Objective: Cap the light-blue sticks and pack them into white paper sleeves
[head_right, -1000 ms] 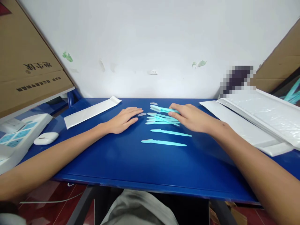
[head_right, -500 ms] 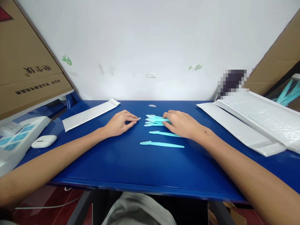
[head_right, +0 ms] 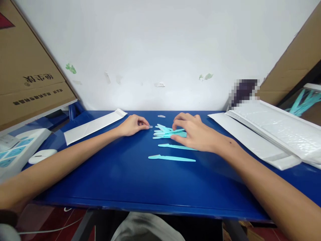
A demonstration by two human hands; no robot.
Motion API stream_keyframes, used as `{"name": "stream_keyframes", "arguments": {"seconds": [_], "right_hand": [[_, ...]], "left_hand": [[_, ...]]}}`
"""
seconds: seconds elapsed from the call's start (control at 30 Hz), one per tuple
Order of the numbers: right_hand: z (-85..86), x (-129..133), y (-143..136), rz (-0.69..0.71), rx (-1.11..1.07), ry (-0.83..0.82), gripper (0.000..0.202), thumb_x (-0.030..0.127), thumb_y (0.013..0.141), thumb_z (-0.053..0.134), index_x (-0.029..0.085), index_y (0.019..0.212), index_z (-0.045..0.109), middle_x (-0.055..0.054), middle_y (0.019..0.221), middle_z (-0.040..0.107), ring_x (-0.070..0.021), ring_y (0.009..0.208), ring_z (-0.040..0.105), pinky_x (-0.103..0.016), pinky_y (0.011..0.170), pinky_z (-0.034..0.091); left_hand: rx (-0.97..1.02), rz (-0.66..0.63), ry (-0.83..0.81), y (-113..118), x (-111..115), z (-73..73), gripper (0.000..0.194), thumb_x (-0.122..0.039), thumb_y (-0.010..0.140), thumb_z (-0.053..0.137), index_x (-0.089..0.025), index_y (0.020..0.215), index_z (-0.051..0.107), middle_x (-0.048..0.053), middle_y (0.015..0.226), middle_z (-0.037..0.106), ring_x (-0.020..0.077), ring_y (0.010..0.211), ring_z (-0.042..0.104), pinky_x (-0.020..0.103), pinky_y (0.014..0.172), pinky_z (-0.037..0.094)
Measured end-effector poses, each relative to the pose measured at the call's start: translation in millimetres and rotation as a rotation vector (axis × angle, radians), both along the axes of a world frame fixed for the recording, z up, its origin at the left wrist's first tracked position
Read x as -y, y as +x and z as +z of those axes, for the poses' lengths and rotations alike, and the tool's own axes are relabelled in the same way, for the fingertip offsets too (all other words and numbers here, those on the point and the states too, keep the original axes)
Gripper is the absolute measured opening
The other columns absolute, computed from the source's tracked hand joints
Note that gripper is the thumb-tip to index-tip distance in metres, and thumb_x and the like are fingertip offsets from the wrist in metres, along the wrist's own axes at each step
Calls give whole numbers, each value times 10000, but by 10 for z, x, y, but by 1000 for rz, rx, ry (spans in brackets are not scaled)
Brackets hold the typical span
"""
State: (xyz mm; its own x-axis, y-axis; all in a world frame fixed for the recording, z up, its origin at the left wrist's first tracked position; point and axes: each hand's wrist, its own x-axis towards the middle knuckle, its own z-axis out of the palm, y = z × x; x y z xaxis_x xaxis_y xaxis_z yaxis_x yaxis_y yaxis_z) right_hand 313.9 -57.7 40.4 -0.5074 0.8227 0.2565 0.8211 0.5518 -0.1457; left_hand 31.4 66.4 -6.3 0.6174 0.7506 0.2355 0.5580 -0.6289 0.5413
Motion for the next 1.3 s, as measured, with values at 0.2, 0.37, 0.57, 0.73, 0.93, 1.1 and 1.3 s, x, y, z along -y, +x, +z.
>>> {"name": "stream_keyframes", "arguments": {"seconds": [0.2,0.37,0.57,0.73,0.93,1.1,1.3], "right_hand": [[67,128,-130,59,-8,-4,349,385,935,526,202,653,435,-25,777,532,-130,615,439,-293,604,313],[67,158,-101,9,261,-200,206,380,927,555,228,982,682,-48,942,650,-171,687,571,-294,603,321],[-3,137,-167,63,181,-371,252,382,968,519,227,895,704,-41,893,706,-208,802,626,-310,700,394],[-65,138,-298,62,89,-360,264,433,951,564,220,853,687,-30,810,664,-194,751,592,-303,642,372],[-121,137,-279,56,-209,-188,358,557,950,544,220,940,662,-71,1149,599,-134,706,548,-307,673,429],[-209,154,-372,133,-329,-49,311,468,962,569,191,831,619,-37,937,565,-116,654,488,-282,633,389],[-344,186,-585,222,-342,-15,250,419,1004,544,215,1007,688,16,764,596,-118,668,533,-303,758,373]], "left_hand": [[23,-159,201,528,-551,29,183,-298,904,643,-142,950,727,110,1130,739,230,1054,667,341,965,475],[-118,-230,157,506,-542,-35,143,-181,897,634,-133,977,742,99,1041,778,214,974,714,302,891,502],[-32,-126,108,-199,4,-9,118,-235,882,690,-163,916,779,69,966,785,196,890,721,284,808,518],[75,-106,-8,-491,547,31,149,-314,870,727,-175,872,780,75,963,771,176,832,703,277,738,530],[219,-132,-47,-319,787,57,145,-301,854,748,-159,882,755,61,900,767,158,801,695,269,752,555],[317,-138,-94,-228,936,52,150,-283,854,746,-149,917,765,73,919,765,159,804,704,261,744,574],[513,-127,-213,-99,1125,78,171,-289,819,792,-145,910,774,79,914,754,168,810,699,271,738,577]]}}
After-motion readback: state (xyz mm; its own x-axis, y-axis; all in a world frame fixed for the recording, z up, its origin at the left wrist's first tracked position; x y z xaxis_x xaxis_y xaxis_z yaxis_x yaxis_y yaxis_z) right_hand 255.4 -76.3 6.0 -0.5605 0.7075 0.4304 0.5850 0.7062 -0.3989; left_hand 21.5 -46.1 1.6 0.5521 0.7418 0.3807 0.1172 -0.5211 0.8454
